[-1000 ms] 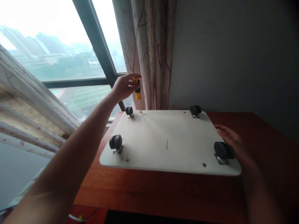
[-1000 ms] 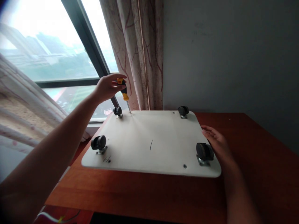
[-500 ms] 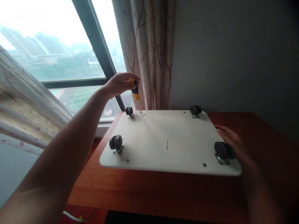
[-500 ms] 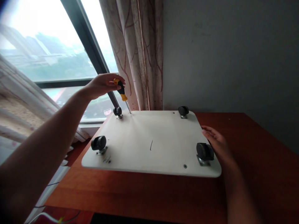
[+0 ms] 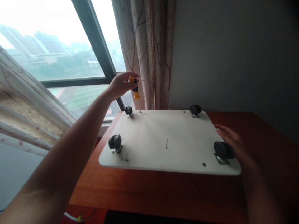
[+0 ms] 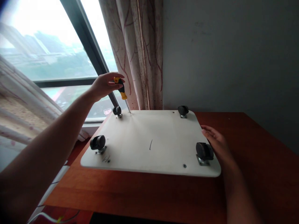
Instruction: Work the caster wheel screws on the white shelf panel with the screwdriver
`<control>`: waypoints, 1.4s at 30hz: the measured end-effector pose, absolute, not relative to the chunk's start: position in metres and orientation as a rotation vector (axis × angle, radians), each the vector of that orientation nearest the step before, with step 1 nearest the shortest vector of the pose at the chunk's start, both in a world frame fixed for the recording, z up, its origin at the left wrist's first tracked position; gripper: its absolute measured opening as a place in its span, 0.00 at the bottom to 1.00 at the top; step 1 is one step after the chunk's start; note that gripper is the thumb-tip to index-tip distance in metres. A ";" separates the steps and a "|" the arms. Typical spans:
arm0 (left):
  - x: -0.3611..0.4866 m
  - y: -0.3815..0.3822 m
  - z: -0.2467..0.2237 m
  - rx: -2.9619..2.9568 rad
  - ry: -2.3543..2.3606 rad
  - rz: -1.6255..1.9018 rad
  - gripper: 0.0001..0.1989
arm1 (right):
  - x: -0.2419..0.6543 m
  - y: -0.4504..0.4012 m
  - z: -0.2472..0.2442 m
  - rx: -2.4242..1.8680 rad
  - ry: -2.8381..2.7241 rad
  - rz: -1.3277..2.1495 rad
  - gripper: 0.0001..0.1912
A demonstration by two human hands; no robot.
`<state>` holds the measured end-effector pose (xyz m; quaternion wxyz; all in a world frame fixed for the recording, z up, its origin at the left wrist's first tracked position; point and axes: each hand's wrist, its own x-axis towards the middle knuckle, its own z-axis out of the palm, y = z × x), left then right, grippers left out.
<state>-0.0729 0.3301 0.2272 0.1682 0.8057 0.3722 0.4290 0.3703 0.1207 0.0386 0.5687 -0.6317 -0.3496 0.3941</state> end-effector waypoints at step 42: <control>-0.039 0.156 0.218 2.021 0.750 1.876 0.20 | 0.354 0.029 0.087 -0.961 -0.756 0.746 0.13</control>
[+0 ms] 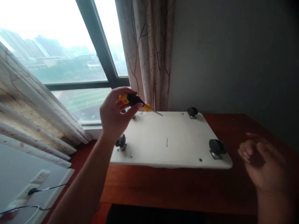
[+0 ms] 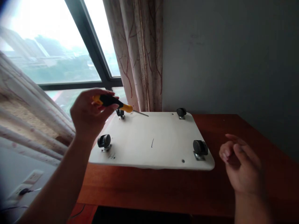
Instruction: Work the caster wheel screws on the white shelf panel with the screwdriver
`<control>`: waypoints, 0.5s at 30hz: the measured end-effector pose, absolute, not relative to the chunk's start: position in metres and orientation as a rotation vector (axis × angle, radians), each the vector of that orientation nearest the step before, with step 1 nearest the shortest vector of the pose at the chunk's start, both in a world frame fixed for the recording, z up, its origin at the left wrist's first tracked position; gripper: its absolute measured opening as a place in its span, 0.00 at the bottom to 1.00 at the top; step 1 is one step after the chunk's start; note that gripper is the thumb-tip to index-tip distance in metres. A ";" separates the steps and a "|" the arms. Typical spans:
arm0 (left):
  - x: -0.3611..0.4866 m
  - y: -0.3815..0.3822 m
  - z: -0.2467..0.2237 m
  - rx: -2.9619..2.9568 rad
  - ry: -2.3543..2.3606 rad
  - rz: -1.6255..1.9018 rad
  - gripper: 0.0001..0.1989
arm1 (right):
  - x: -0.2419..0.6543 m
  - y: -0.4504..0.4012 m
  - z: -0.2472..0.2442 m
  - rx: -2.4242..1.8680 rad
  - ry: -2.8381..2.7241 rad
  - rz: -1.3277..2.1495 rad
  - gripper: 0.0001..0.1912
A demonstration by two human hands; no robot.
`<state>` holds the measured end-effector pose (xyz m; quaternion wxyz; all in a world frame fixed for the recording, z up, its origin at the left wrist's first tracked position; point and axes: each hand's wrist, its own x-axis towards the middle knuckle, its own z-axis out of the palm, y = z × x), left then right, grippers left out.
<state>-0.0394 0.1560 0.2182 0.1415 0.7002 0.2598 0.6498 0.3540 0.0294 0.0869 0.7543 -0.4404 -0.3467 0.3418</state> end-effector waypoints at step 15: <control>-0.001 -0.039 0.059 1.909 0.599 1.697 0.16 | 0.164 -0.082 0.030 -1.107 -0.817 1.470 0.32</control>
